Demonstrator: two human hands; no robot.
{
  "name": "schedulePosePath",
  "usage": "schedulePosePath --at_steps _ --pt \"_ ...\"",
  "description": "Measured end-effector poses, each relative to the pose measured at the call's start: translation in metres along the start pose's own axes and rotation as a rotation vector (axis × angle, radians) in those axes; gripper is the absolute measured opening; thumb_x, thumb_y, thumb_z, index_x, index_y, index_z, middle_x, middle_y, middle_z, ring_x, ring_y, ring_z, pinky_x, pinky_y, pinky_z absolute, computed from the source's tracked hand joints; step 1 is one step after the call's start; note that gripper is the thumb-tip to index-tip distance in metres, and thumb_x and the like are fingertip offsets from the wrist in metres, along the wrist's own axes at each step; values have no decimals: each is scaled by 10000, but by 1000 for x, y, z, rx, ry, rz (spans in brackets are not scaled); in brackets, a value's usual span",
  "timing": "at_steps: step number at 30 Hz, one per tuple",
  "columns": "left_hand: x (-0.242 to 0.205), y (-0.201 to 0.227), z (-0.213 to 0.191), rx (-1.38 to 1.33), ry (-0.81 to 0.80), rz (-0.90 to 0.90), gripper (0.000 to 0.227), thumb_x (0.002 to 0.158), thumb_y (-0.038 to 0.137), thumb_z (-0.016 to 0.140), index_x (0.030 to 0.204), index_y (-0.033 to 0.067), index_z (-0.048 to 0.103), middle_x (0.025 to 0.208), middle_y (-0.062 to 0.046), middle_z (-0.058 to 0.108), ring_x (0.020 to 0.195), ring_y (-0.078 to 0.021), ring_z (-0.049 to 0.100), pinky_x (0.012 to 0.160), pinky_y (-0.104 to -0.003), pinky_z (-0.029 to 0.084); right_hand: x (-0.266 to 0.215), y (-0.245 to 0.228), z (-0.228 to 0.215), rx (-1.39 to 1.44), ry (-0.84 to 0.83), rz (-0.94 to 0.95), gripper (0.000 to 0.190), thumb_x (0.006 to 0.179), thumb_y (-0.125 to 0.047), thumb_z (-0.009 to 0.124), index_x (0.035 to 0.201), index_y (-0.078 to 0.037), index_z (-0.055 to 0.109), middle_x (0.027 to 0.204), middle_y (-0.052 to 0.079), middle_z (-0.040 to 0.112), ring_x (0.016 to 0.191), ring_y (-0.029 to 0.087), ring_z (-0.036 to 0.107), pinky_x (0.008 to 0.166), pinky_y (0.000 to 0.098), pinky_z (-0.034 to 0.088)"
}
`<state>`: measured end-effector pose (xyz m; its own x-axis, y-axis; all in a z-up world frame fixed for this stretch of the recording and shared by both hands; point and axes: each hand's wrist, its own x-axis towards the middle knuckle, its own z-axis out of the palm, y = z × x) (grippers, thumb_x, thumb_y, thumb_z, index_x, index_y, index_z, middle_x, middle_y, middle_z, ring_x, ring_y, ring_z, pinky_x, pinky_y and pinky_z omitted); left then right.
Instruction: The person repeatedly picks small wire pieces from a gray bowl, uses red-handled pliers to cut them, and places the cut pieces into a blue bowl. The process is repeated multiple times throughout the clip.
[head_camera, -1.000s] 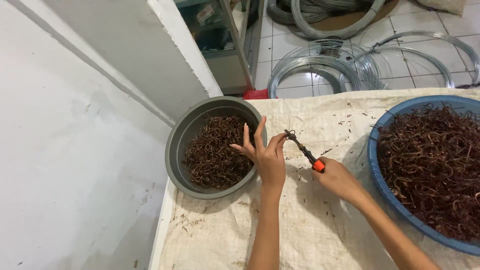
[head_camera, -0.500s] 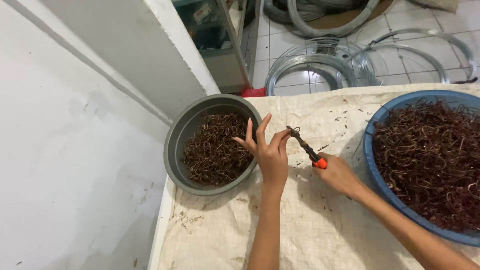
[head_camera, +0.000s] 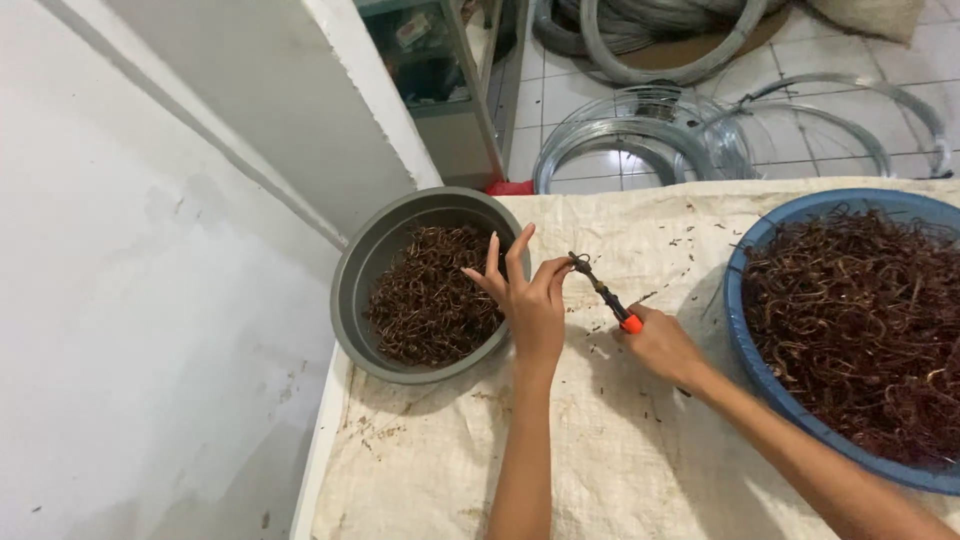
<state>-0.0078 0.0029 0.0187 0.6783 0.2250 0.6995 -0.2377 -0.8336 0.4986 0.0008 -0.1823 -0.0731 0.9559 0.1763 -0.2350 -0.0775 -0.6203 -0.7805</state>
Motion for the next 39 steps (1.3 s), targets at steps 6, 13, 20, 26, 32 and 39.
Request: schedulePosePath --at_steps 6,13,20,26,32,39 --pt "19 -9 12 170 -34 113 123 768 272 788 866 213 744 1432 -17 504 1463 -418 286 1134 -794 33 44 54 23 2 114 -30 254 758 -249 769 993 -154 747 753 138 744 793 397 752 720 442 560" --pt "12 -6 4 192 -96 146 162 741 287 786 846 180 725 1392 -57 497 1476 -438 242 1115 -816 9 25 62 2 574 201 9 278 741 -185 754 980 -55 698 682 144 659 599 313 680 606 323 513" --pt "5 -1 -20 184 -264 249 188 665 191 871 789 155 735 1370 -64 484 1455 -424 269 1140 -801 40 62 135 30 -249 377 -200 379 752 -396 679 961 -82 640 735 220 680 772 414 714 671 469 547" --pt "3 -7 -22 178 -309 195 135 712 178 856 778 168 738 1367 -66 479 1474 -437 235 1127 -806 -16 34 73 14 -298 412 -305 378 769 -378 701 975 -72 619 744 217 672 766 441 705 685 489 554" --pt "-1 -8 -22 187 -341 165 108 746 183 841 773 148 743 1307 -82 525 1466 -444 251 1133 -804 -42 4 36 19 -376 460 -282 379 777 -432 650 985 -118 603 760 196 667 727 425 707 655 482 574" --pt "3 4 -31 246 -469 25 111 702 167 860 769 157 772 1330 -81 523 1461 -427 262 1114 -825 -28 52 83 27 -407 481 -187 378 792 -336 714 1007 -79 539 904 210 620 757 469 699 651 505 583"
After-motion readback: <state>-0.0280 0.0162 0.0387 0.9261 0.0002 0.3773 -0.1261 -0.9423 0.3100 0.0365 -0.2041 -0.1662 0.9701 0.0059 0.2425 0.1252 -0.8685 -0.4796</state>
